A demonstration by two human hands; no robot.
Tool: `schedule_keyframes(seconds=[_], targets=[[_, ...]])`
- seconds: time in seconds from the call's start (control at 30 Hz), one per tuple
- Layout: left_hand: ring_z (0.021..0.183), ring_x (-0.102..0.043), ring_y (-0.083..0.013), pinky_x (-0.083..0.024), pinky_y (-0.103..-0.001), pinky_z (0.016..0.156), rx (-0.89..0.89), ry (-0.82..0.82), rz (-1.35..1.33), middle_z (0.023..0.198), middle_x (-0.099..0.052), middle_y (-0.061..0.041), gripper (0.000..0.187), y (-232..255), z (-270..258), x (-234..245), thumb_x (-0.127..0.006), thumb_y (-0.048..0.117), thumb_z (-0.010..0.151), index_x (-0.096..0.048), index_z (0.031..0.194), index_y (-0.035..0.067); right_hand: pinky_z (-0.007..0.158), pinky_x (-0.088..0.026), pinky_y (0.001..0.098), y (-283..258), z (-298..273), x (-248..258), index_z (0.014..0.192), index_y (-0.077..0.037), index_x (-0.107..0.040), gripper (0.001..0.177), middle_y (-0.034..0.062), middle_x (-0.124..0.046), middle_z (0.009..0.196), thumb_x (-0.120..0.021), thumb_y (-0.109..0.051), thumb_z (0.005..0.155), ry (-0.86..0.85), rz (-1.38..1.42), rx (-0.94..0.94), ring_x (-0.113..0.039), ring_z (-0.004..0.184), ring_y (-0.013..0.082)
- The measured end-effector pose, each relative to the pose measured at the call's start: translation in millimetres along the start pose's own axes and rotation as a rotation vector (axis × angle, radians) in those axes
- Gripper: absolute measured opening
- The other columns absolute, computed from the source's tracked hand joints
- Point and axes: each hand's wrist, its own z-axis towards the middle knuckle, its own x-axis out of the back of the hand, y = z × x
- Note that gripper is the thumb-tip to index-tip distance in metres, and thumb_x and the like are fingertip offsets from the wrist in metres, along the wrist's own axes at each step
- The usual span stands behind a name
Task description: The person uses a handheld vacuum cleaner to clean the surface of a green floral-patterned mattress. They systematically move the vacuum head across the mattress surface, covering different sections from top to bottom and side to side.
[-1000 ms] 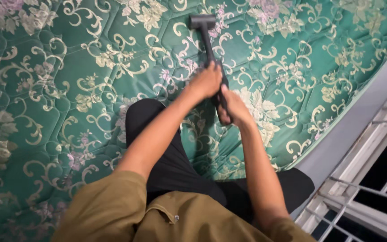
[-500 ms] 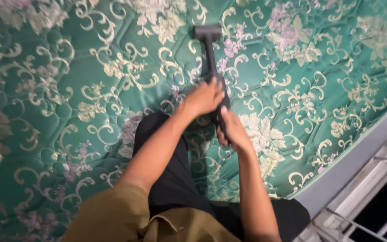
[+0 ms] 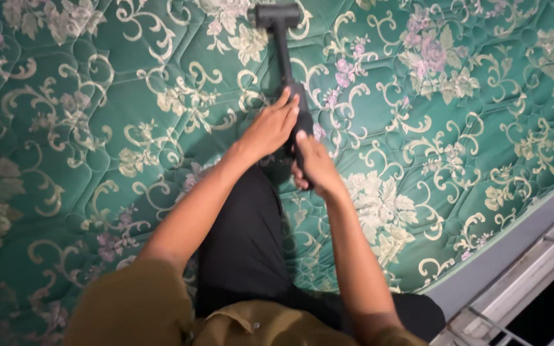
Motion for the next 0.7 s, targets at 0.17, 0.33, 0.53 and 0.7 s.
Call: schedule_keyframes(seconds=[0.17,0.33,0.53,0.7], targets=[[0.115,-0.061,-0.053,-0.05,-0.054,0.101,0.063,0.007,0.1,0.15,-0.044,-0.035,0.051,-33.0,36.4,17.7,-0.035,0.031,0.108,-0.055,0.143,0.0,0.03,-0.035,0.0318,-15.1,63.0,0.2,0.096,-0.007,-0.051,0.046,0.0063,-0.049,0.049,-0.044,-0.051,0.104,0.001,-0.076,0.032,-0.043,0.031,0.0167],[0.114,-0.057,-0.057,-0.046,-0.057,0.101,0.111,0.063,0.126,0.149,-0.043,-0.033,0.052,-65.2,92.1,25.5,-0.036,0.034,0.108,-0.054,0.145,0.002,0.034,-0.036,0.0314,-54.0,117.3,-0.8,0.099,-0.006,-0.049,0.046,0.0038,-0.046,0.054,-0.047,-0.052,0.108,-0.093,0.056,0.024,-0.043,0.037,0.0138],[0.116,-0.06,-0.0565,-0.047,-0.057,0.108,0.057,-0.142,0.189,0.148,-0.042,-0.039,0.049,-39.7,24.7,0.5,-0.039,0.03,0.11,-0.054,0.143,-0.003,0.03,-0.031,0.0326,-13.0,20.3,0.7,0.097,-0.008,-0.052,0.044,0.0064,-0.044,0.047,-0.045,-0.051,0.104,0.02,-0.074,-0.051,-0.04,0.03,0.0169],[0.1,-0.064,-0.0572,-0.051,-0.059,0.095,-0.053,-0.248,0.493,0.143,-0.044,-0.045,0.05,-75.7,63.0,23.7,-0.041,0.023,0.107,-0.048,0.143,-0.011,0.031,-0.036,0.0333,-24.2,78.2,-10.9,0.094,-0.006,-0.052,0.048,0.0057,-0.048,0.05,-0.045,-0.052,0.106,-0.048,-0.018,0.029,-0.043,0.032,0.0173]])
